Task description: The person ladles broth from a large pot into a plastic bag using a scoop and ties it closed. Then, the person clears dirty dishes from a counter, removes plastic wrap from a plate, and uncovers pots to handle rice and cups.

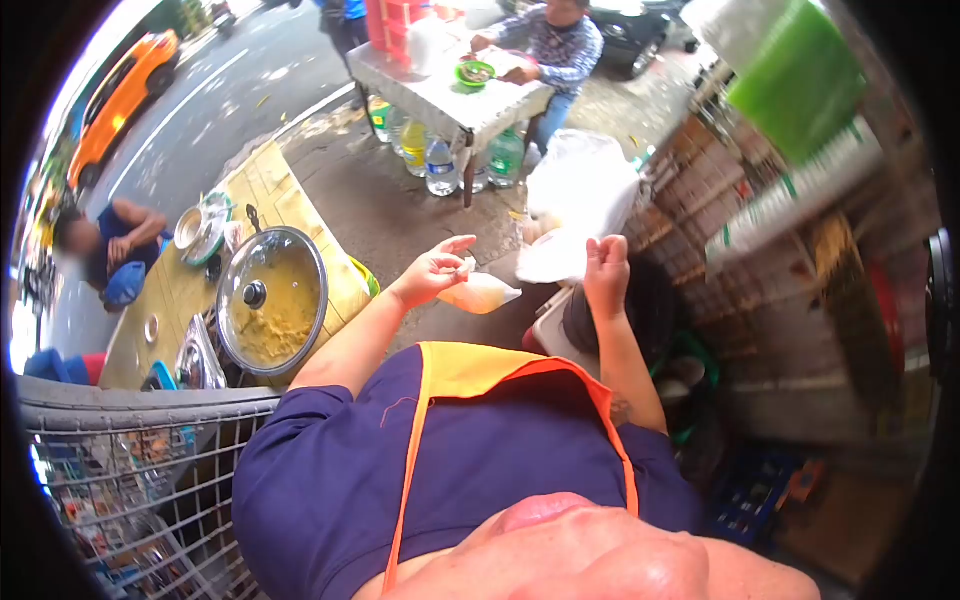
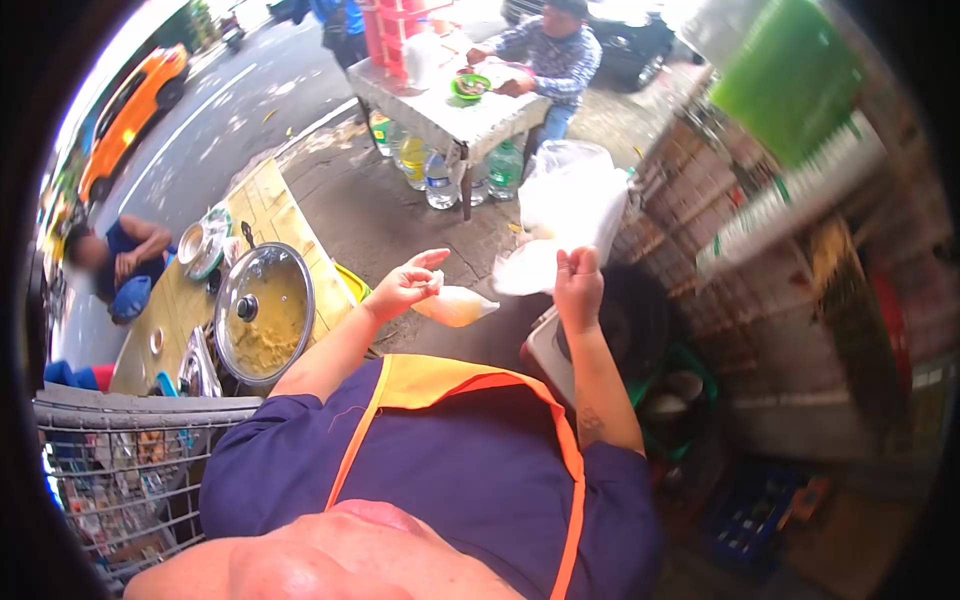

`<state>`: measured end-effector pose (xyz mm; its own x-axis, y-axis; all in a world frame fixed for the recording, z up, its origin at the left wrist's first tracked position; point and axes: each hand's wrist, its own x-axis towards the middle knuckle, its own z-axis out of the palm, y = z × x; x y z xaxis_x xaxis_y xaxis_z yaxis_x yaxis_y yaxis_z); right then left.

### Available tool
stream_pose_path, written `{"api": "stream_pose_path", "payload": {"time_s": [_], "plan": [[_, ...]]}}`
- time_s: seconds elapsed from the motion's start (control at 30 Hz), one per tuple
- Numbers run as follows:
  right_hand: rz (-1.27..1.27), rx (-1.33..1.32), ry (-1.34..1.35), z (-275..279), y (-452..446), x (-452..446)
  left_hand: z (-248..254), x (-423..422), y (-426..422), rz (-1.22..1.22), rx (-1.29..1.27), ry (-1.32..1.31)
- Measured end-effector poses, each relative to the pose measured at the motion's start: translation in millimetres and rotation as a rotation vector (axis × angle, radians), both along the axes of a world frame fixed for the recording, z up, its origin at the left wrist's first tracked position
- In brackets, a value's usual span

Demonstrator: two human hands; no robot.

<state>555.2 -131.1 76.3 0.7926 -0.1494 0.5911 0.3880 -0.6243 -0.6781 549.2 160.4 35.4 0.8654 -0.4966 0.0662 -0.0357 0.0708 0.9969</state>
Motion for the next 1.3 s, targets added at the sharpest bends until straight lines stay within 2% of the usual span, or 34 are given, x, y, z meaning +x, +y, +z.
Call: {"api": "stream_pose_path", "payload": {"time_s": [0.07, 0.1, 0.17, 0.23, 0.3, 0.37, 0.43, 0.5, 0.57, 0.63, 0.7, 0.77, 0.83, 0.9, 0.93, 0.97, 1.0, 1.03, 1.07, 1.1, 1.17, 1.2, 1.23, 1.3], "plan": [[0.064, -0.197, -0.147, -18.7, 17.7, 47.4, 8.1, 18.0, 4.1, 0.071, 0.037, -0.077], [0.1, -0.253, -0.004, -25.8, 34.0, 64.0, 13.6, 24.7, 5.8, 0.099, 0.087, -0.151], [0.266, -0.229, 0.216, -31.9, 77.2, 95.9, 13.9, 44.9, 8.3, 0.161, 0.08, -0.137], [0.575, -0.166, 0.301, -22.8, 120.3, 122.0, 6.6, 70.3, 19.3, 0.322, 0.481, -0.536], [0.906, -0.17, 0.158, -24.3, 152.8, 149.8, 3.7, 90.6, 30.4, 0.451, 0.567, -0.558], [1.0, -0.243, 0.103, -21.2, 172.8, 175.0, 0.5, 108.3, 49.1, 0.595, 0.652, -0.581], [1.14, -0.353, 0.03, -12.6, 190.0, 210.1, 2.0, 123.3, 70.3, 0.471, 0.787, -0.504], [1.191, -0.254, 0.329, -18.0, 196.5, 234.1, 0.0, 138.7, 84.1, 0.596, 0.804, -0.564], [1.201, -0.417, 0.356, -1.1, 214.9, 254.3, 12.5, 156.3, 96.5, 0.732, 0.762, -0.659], [1.285, -0.454, 0.272, -0.3, 239.2, 276.7, 22.1, 173.8, 111.7, 0.803, 0.77, -0.661], [1.39, -0.36, 0.239, -1.2, 260.2, 294.5, 16.1, 185.8, 129.0, 0.834, 0.779, -0.669], [1.483, -0.334, 0.266, 0.2, 282.4, 319.1, 8.1, 202.2, 147.3, 0.765, 0.848, -0.599], [1.559, -0.271, 0.19, 2.2, 301.5, 346.9, 1.7, 217.0, 162.2, 0.836, 0.842, -0.526], [1.549, -0.301, 0.244, -5.5, 316.3, 380.2, -12.0, 229.9, 176.4, 0.855, 0.725, -0.414], [1.584, -0.29, 0.215, -9.5, 326.2, 396.5, -12.7, 238.3, 183.2, 0.844, 0.571, -0.469], [1.618, -0.279, 0.187, -15.9, 334.0, 409.7, -16.9, 245.1, 184.0, 0.865, 0.58, -0.446], [1.649, -0.278, 0.191, -17.7, 342.0, 421.2, -18.5, 255.1, 185.0, 0.954, 0.474, -0.455], [1.559, -0.352, 0.1, -18.3, 351.6, 430.9, -19.3, 263.1, 190.7, 1.036, 0.376, -0.468], [1.458, -0.419, 0.019, -24.5, 359.1, 441.0, -24.8, 271.4, 198.6, 1.06, 0.406, -0.494], [1.477, -0.406, 0.018, -30.7, 369.0, 456.1, -24.1, 279.4, 206.4, 1.072, 0.423, -0.486], [1.428, -0.535, -0.233, -50.0, 386.8, 489.0, -19.3, 288.6, 219.2, 1.085, 0.159, -0.407], [1.445, -0.53, -0.276, -58.8, 397.7, 504.2, -16.8, 294.1, 228.0, 1.137, 0.167, -0.394], [1.462, -0.53, -0.266, -65.2, 407.6, 511.6, -9.7, 298.2, 235.4, 1.135, -0.015, -0.327], [1.435, -0.272, 0.123, -71.7, 435.9, 523.5, 6.1, 303.7, 253.3, 1.168, 0.032, -0.313]]}}
